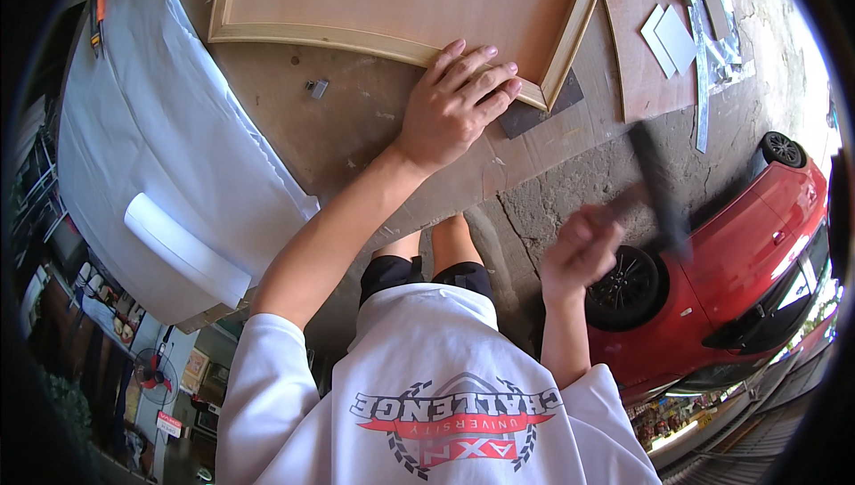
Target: The person assembles a wooden frame by hammering nails into the corners using a hammer and a small block as a guide. They then sand the edges of the frame with sandpaper to smooth the surface.
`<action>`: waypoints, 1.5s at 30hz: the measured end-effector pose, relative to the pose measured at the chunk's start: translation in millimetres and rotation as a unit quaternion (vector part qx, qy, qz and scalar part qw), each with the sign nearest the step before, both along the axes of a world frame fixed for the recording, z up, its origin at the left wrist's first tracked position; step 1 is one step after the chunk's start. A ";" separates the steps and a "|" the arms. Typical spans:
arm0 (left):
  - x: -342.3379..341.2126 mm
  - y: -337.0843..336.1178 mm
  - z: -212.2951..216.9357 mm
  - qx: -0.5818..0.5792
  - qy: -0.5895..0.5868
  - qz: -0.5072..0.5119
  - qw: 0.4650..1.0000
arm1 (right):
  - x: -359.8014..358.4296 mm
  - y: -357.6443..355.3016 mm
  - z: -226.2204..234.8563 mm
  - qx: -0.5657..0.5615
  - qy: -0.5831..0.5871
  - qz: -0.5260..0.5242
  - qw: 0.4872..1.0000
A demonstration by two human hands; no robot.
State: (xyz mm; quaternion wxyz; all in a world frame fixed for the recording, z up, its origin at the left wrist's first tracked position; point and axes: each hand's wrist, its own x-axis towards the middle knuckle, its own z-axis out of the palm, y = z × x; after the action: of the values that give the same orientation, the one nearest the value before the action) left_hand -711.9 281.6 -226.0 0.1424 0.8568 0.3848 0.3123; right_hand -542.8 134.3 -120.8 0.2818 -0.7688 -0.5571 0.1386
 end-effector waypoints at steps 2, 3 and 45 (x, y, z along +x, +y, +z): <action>-0.4 0.5 -0.7 0.003 0.007 -0.003 1.000 | 0.6 0.4 1.7 -0.216 0.021 0.022 0.976; -0.8 0.5 -1.4 0.005 0.012 -0.005 1.000 | 0.9 0.6 2.7 -0.172 0.009 0.006 0.985; -140.1 -36.5 28.4 -0.194 -0.105 0.382 0.898 | 36.4 38.4 -68.3 0.012 -0.148 -0.057 0.987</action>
State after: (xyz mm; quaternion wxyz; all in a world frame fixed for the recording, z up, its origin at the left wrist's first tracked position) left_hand -852.0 245.1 -197.5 0.2145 0.5618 0.7183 0.3498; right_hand -506.4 172.7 -189.1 0.2129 -0.8078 -0.5497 0.0004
